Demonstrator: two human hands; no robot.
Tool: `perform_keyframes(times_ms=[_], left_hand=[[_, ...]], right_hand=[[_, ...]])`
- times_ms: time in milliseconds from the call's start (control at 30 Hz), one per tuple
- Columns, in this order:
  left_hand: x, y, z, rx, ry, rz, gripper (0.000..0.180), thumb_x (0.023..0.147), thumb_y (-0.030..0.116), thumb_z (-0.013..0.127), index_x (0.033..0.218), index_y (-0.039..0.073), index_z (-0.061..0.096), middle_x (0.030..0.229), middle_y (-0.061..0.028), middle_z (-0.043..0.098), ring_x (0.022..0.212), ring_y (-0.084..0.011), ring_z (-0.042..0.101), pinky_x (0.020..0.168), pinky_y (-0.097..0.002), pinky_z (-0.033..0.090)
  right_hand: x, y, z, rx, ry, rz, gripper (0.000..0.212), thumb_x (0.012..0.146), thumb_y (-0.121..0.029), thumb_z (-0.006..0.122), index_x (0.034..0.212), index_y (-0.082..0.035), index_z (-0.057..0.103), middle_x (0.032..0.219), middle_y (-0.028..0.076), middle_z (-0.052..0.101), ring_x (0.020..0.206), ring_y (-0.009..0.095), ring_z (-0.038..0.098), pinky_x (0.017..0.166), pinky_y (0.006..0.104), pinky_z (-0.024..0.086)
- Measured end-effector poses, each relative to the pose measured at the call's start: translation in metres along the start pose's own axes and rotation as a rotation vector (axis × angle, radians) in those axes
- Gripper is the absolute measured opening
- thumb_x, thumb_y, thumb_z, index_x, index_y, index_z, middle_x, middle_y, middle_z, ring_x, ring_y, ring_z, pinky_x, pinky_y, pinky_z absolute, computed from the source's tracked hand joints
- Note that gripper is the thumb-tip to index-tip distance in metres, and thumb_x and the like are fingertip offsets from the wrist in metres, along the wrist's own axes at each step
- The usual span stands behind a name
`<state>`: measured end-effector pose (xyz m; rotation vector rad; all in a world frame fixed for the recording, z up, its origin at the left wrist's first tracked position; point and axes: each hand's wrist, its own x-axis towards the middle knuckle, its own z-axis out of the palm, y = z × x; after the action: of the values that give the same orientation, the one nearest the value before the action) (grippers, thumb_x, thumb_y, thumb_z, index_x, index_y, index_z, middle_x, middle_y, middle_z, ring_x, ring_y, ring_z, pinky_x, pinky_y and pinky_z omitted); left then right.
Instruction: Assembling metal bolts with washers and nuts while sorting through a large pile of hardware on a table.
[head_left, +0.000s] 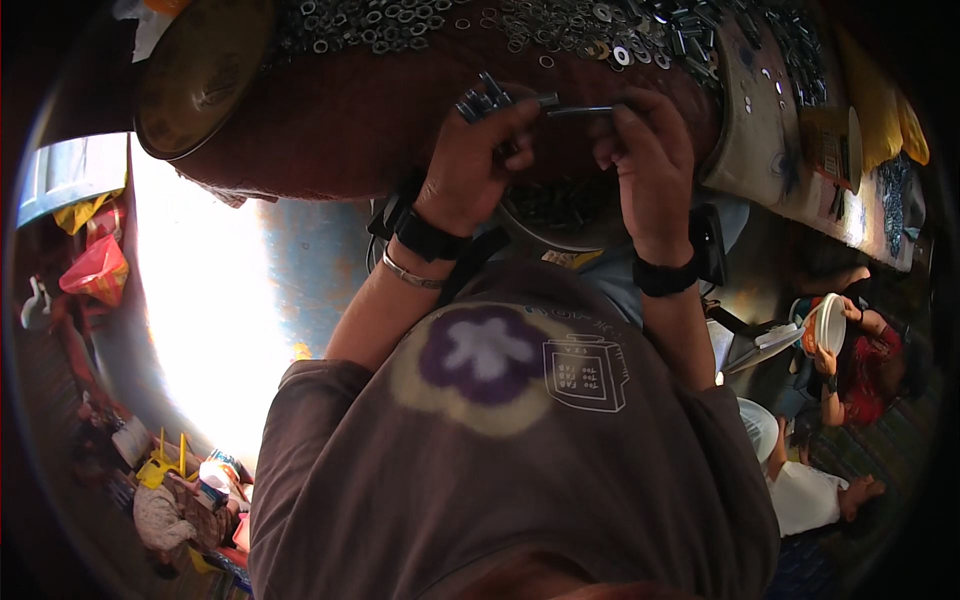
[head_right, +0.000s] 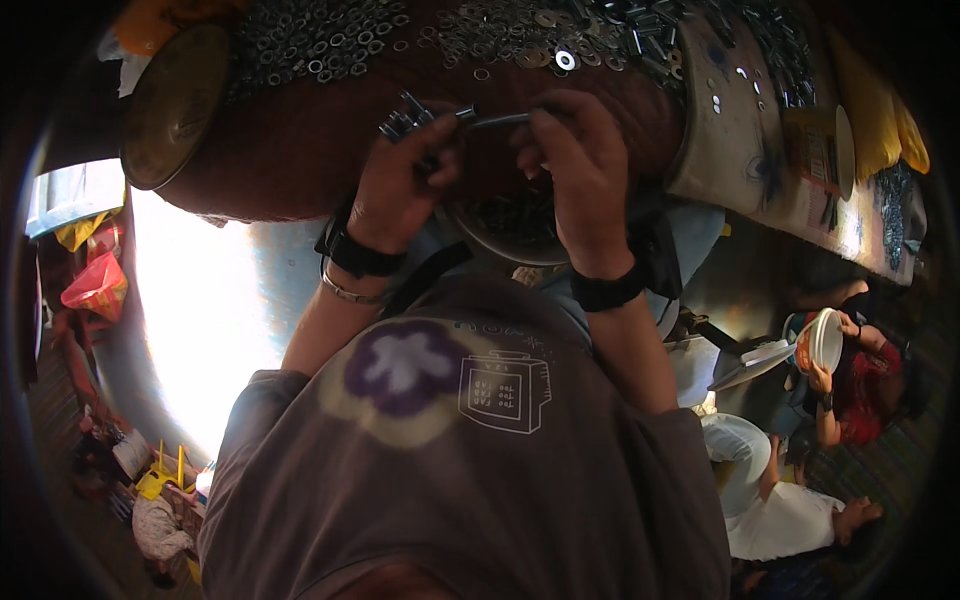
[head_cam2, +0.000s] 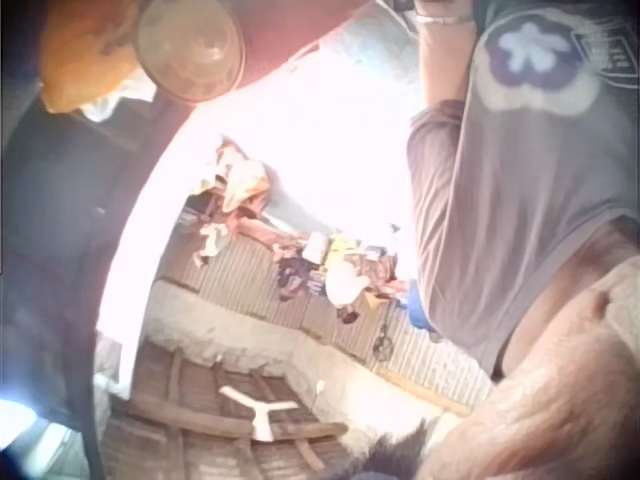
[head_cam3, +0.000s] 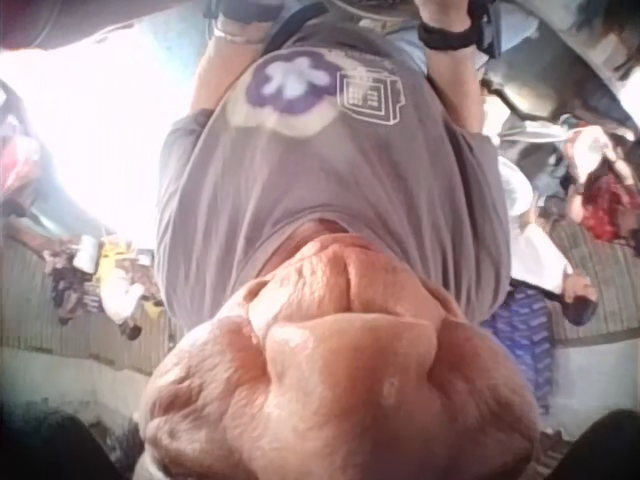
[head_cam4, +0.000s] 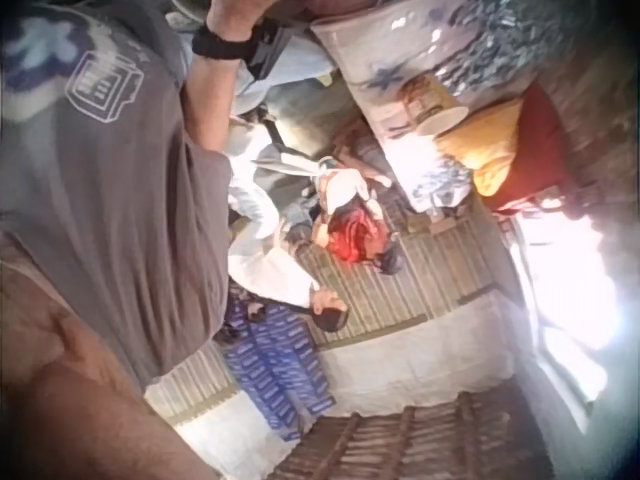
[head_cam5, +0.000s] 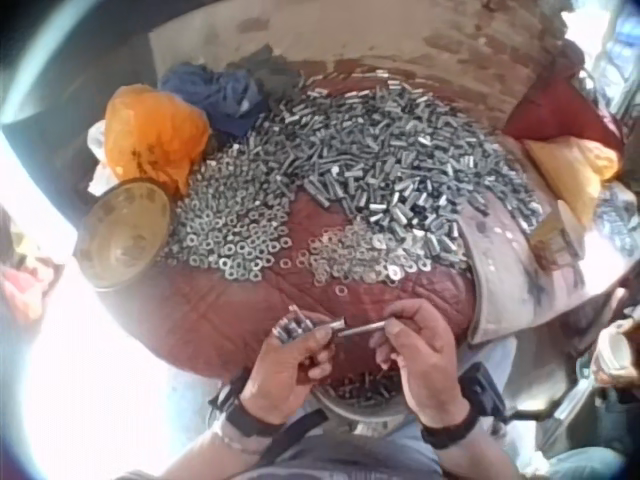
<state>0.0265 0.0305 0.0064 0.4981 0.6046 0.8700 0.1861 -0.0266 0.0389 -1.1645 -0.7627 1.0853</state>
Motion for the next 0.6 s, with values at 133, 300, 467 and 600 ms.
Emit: perform_keyframes(times_ms=[133,300,467,600], left_hand=[[-0.014,-0.006,0.006,-0.011,-0.043,-0.025,0.011,0.083,0.006,0.063,0.093,0.003,0.058,0.077,-0.0009,0.055,0.065,-0.0084,0.050,0.049,-0.0206,0.037],[-0.029,-0.008,0.010,0.027,-0.061,-0.069,0.017,0.084,0.010,0.062,0.099,0.003,0.058,0.082,-0.0046,0.060,0.065,-0.0088,0.049,0.049,-0.0199,0.037],[-0.038,-0.014,0.006,-0.166,-0.156,-0.156,0.027,0.088,0.011,0.056,0.113,0.002,0.053,0.088,-0.0097,0.061,0.066,-0.0086,0.050,0.047,-0.0162,0.037],[-0.046,-0.017,0.007,-0.198,-0.179,-0.148,0.028,0.089,0.010,0.054,0.116,0.002,0.051,0.090,-0.0103,0.061,0.066,-0.0082,0.050,0.046,-0.0155,0.037]], right_hand=[[-0.011,-0.006,0.001,-0.044,-0.016,-0.051,0.015,0.090,-0.010,0.054,0.102,-0.001,0.056,0.078,0.005,0.062,0.063,0.007,0.055,0.055,0.0206,0.042],[-0.024,-0.009,0.000,-0.042,-0.017,-0.057,0.015,0.090,-0.010,0.054,0.102,-0.001,0.056,0.078,0.006,0.063,0.063,0.008,0.056,0.056,0.0207,0.043],[-0.039,-0.007,-0.002,0.015,-0.011,-0.060,0.015,0.090,-0.010,0.053,0.101,0.000,0.056,0.078,0.006,0.063,0.062,0.009,0.056,0.056,0.0212,0.044],[-0.053,-0.008,-0.005,0.002,-0.021,-0.083,0.015,0.090,-0.009,0.053,0.101,0.000,0.056,0.077,0.007,0.062,0.061,0.008,0.055,0.055,0.0213,0.043]])
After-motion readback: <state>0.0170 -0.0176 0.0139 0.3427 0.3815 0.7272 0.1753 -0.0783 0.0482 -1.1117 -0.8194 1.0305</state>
